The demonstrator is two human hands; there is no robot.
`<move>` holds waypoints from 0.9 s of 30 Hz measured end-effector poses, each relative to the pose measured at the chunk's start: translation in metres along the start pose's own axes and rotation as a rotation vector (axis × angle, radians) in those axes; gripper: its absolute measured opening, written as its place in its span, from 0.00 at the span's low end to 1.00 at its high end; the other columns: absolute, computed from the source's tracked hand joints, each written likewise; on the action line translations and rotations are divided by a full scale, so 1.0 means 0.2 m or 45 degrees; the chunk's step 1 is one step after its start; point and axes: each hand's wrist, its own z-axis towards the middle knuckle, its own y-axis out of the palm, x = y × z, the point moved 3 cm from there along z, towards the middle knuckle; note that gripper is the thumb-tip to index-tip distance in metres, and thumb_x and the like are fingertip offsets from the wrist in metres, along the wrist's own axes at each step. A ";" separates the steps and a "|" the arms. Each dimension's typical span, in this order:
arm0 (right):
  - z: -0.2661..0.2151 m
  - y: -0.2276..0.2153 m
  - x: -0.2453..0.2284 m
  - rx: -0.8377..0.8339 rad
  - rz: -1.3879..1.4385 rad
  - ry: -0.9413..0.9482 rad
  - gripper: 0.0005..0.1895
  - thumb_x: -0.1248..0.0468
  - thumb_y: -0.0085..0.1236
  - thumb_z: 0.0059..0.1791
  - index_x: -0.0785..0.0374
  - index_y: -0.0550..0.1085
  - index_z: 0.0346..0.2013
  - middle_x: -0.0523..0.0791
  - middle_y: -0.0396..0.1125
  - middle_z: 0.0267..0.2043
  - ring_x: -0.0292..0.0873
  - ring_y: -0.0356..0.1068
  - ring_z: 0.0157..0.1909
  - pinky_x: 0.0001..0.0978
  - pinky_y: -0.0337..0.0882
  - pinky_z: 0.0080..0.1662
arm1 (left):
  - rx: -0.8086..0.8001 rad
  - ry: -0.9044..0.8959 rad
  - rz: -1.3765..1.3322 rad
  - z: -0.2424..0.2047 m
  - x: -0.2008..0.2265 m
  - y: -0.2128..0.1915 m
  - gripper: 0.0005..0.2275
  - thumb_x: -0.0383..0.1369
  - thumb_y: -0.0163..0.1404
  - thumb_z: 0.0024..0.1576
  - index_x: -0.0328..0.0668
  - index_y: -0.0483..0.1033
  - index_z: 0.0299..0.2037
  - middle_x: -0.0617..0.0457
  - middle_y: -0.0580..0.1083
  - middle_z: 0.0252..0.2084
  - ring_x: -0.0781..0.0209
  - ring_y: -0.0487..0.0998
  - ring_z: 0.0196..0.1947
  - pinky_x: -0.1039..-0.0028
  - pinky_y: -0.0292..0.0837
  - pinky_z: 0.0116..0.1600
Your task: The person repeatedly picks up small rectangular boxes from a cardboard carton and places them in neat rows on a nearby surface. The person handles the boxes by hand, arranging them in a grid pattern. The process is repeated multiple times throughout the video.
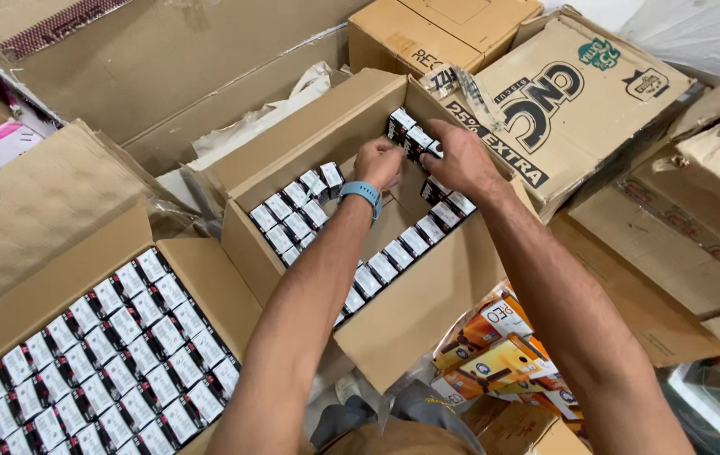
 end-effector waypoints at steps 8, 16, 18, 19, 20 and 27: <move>0.44 0.19 0.02 -0.262 -0.259 -0.156 0.22 0.60 0.56 0.48 0.58 0.68 0.57 0.55 0.71 0.52 0.63 0.73 0.54 0.58 0.74 0.55 | 0.291 -0.158 -0.293 0.00 0.06 0.18 0.17 0.37 0.46 0.55 0.38 0.78 0.50 0.40 0.74 0.53 0.41 0.75 0.57 0.50 0.79 0.55; 0.69 0.32 -0.01 -0.245 -0.623 -0.319 0.12 0.63 0.53 0.46 0.63 0.74 0.42 0.57 0.75 0.37 0.67 0.77 0.42 0.58 0.79 0.41 | 0.266 -0.157 -0.181 -0.07 0.13 0.18 0.21 0.29 0.44 0.55 0.38 0.66 0.61 0.40 0.71 0.58 0.41 0.71 0.62 0.54 0.71 0.65; 0.69 0.32 -0.05 -0.227 -0.707 -0.328 0.11 0.65 0.51 0.47 0.67 0.77 0.40 0.59 0.76 0.37 0.66 0.77 0.43 0.57 0.79 0.43 | 0.290 -0.134 -0.187 -0.06 0.17 0.22 0.20 0.29 0.45 0.55 0.38 0.67 0.59 0.40 0.72 0.55 0.42 0.72 0.59 0.54 0.71 0.62; 0.69 0.30 -0.08 -0.223 -0.713 -0.339 0.11 0.65 0.51 0.47 0.67 0.77 0.40 0.59 0.76 0.37 0.66 0.77 0.43 0.57 0.79 0.43 | 0.296 -0.127 -0.196 -0.05 0.19 0.23 0.20 0.29 0.45 0.55 0.38 0.67 0.59 0.40 0.72 0.55 0.42 0.72 0.59 0.54 0.71 0.62; 0.68 0.29 -0.11 -0.197 -0.741 -0.334 0.11 0.65 0.52 0.46 0.65 0.79 0.38 0.56 0.76 0.35 0.64 0.78 0.41 0.55 0.79 0.41 | 0.307 -0.123 -0.199 -0.06 0.19 0.24 0.19 0.29 0.45 0.55 0.38 0.67 0.58 0.41 0.72 0.53 0.42 0.73 0.58 0.54 0.72 0.61; 0.52 0.20 -0.22 -0.130 -0.808 -0.303 0.10 0.64 0.54 0.44 0.63 0.77 0.39 0.52 0.76 0.36 0.61 0.78 0.41 0.54 0.79 0.40 | 0.352 -0.088 -0.177 -0.09 0.19 0.22 0.17 0.28 0.48 0.53 0.36 0.67 0.53 0.42 0.73 0.45 0.43 0.76 0.50 0.54 0.74 0.56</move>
